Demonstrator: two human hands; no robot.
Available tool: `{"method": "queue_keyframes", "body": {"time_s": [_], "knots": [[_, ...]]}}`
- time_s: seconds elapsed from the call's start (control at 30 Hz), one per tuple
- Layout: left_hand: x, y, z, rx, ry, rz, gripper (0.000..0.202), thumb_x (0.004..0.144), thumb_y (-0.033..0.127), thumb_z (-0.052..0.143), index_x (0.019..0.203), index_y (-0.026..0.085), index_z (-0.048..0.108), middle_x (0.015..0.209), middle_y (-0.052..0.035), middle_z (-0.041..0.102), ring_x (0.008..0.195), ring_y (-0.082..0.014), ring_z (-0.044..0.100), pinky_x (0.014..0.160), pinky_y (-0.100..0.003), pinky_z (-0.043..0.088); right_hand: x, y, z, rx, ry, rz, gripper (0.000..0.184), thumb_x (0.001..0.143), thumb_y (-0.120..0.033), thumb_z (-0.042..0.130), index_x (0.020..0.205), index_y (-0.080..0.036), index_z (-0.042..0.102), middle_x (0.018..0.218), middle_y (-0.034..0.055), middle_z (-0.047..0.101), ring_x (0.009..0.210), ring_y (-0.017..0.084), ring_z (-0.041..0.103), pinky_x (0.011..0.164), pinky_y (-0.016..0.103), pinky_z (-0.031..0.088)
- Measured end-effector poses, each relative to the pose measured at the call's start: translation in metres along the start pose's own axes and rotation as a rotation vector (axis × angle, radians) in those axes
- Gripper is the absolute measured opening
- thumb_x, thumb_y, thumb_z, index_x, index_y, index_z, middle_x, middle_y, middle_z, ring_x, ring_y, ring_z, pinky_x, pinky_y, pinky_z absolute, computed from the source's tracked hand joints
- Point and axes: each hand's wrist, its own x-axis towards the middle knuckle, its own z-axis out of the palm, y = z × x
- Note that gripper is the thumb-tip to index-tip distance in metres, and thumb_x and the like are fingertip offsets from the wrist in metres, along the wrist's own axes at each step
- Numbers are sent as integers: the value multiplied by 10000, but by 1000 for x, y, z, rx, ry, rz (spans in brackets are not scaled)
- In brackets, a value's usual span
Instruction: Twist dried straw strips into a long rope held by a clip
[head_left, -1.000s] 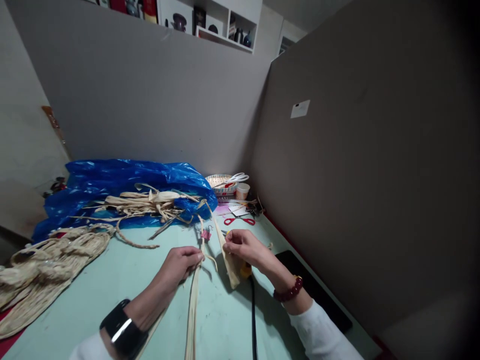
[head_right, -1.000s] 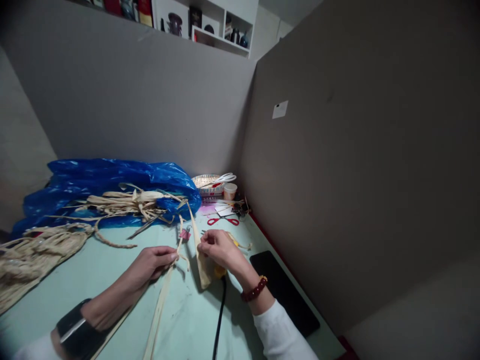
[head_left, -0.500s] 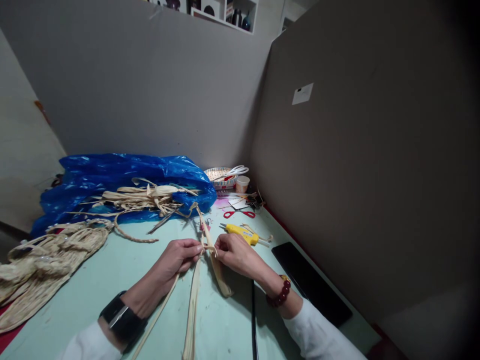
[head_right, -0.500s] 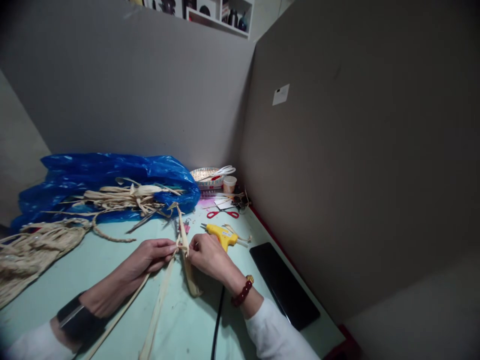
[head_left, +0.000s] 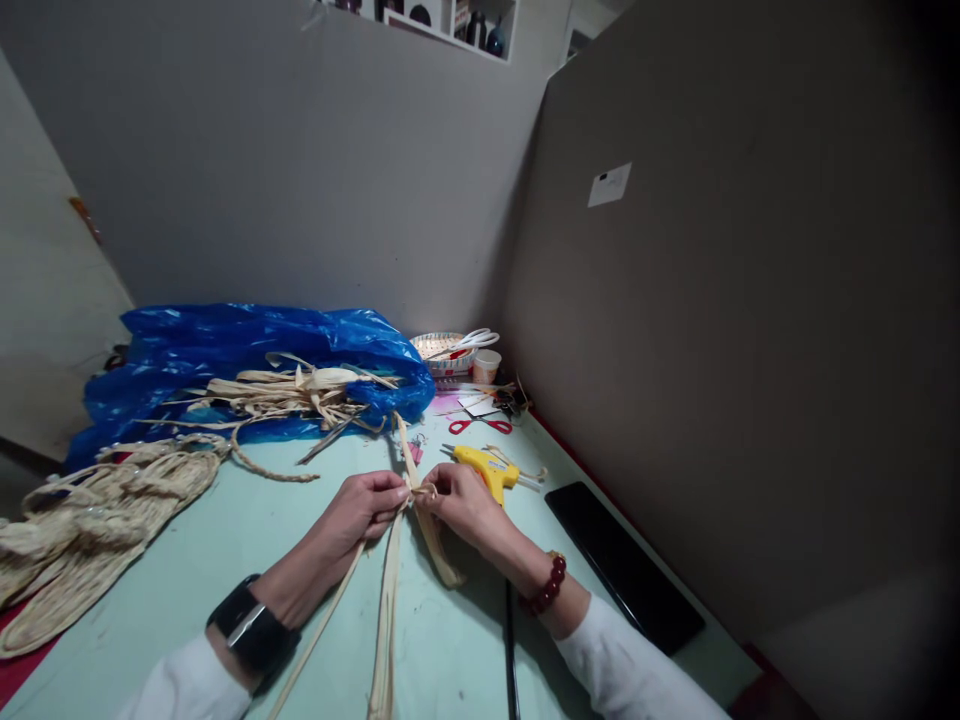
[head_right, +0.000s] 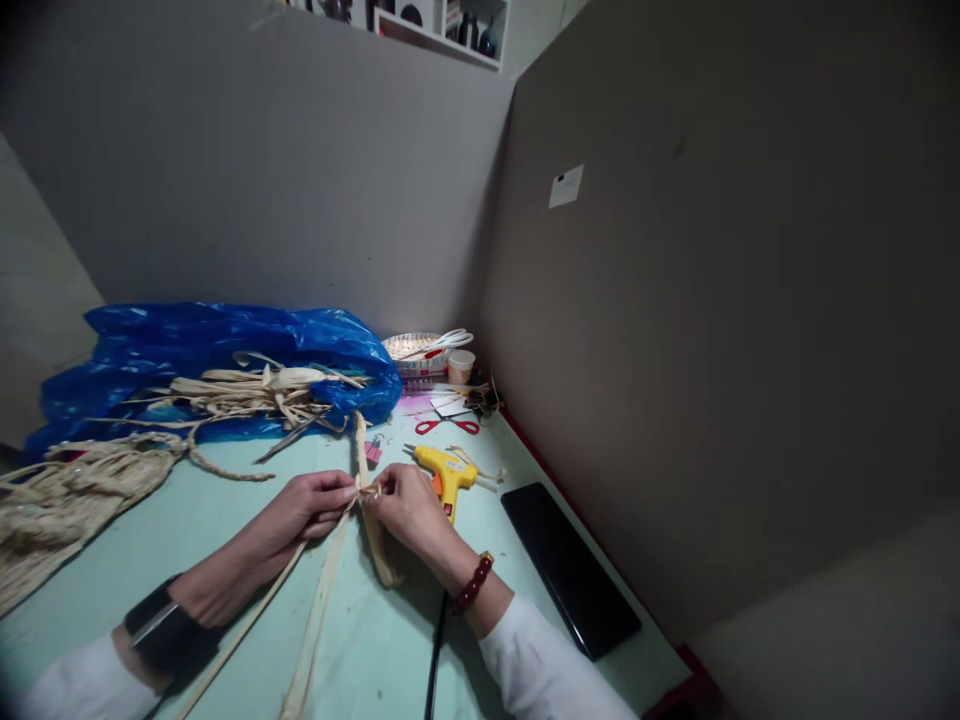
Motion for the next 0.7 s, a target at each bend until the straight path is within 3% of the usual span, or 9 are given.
{"method": "queue_keyframes", "body": {"time_s": [0.27, 0.53, 0.7], "knots": [[-2, 1, 2, 2, -18, -7, 312, 593, 295, 770, 701, 123, 532, 485, 100, 379, 393, 12, 237, 384, -159, 74, -3, -4, 2, -69, 83, 22, 64, 729, -210, 570, 745, -150, 587, 700, 18, 614, 679, 137, 534, 564, 218, 337], [2, -3, -1, -78, -102, 15, 302, 641, 270, 758, 717, 142, 496, 513, 120, 323, 398, 22, 177, 384, -150, 64, 7, 11, 12, 186, 48, 37, 69, 672, -194, 594, 721, -160, 561, 628, -10, 572, 591, 118, 525, 518, 203, 349], [1, -2, -3, -117, -150, -8, 290, 670, 239, 744, 728, 150, 475, 508, 126, 312, 399, 23, 153, 385, -147, 61, 4, 5, 13, 436, 16, 102, 74, 627, -152, 580, 692, -149, 545, 574, -23, 535, 530, 104, 490, 507, 210, 350]]}}
